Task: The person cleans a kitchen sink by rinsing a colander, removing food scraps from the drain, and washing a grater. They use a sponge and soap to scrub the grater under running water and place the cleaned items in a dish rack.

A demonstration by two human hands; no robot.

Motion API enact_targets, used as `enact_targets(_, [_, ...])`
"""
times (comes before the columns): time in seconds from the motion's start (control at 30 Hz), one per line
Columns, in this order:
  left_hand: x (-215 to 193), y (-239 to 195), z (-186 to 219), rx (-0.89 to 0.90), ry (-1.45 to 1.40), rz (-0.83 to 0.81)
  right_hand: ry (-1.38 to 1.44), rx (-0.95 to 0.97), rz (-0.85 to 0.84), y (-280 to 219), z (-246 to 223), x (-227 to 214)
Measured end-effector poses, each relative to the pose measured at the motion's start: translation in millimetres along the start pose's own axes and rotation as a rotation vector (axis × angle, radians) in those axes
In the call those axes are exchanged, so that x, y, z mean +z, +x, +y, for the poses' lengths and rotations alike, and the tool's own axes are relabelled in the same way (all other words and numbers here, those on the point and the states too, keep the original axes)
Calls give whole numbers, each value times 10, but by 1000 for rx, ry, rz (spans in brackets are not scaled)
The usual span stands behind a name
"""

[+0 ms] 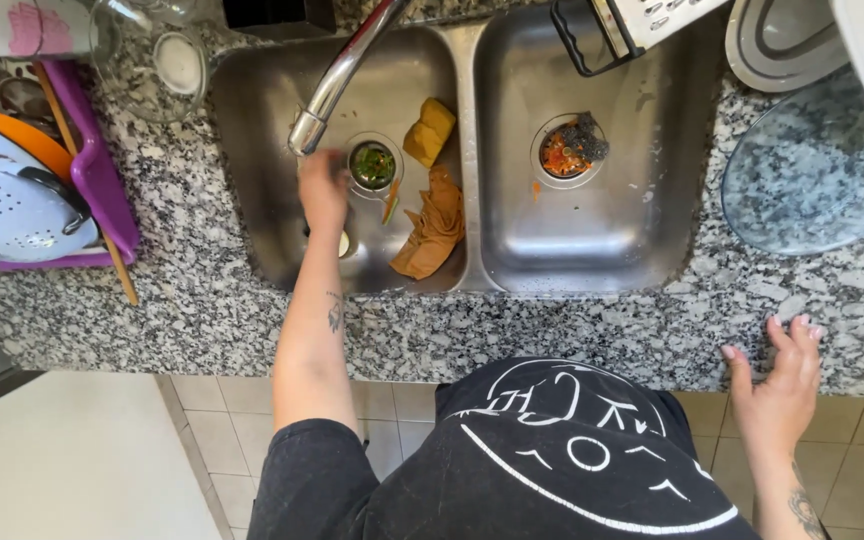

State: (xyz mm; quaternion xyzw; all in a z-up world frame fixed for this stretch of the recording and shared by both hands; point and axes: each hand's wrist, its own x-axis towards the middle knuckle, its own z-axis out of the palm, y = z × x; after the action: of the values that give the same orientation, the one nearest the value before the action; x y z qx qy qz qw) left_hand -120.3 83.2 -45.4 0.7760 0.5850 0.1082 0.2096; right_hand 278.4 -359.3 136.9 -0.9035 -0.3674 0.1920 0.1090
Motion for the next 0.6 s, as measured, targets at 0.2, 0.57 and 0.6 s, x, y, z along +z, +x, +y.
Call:
enact_targets(0.2, [468,-58,-368,-22,268,-204,10,-18,14,-27,-5,-6])
enact_targets(0.57, [322,-233,382,82,469,-239,9,0,6,-34,10,-3])
enact_targets(0.6, [342,-150,405,-13,426,-237,5,-9,11,-17,2,-2])
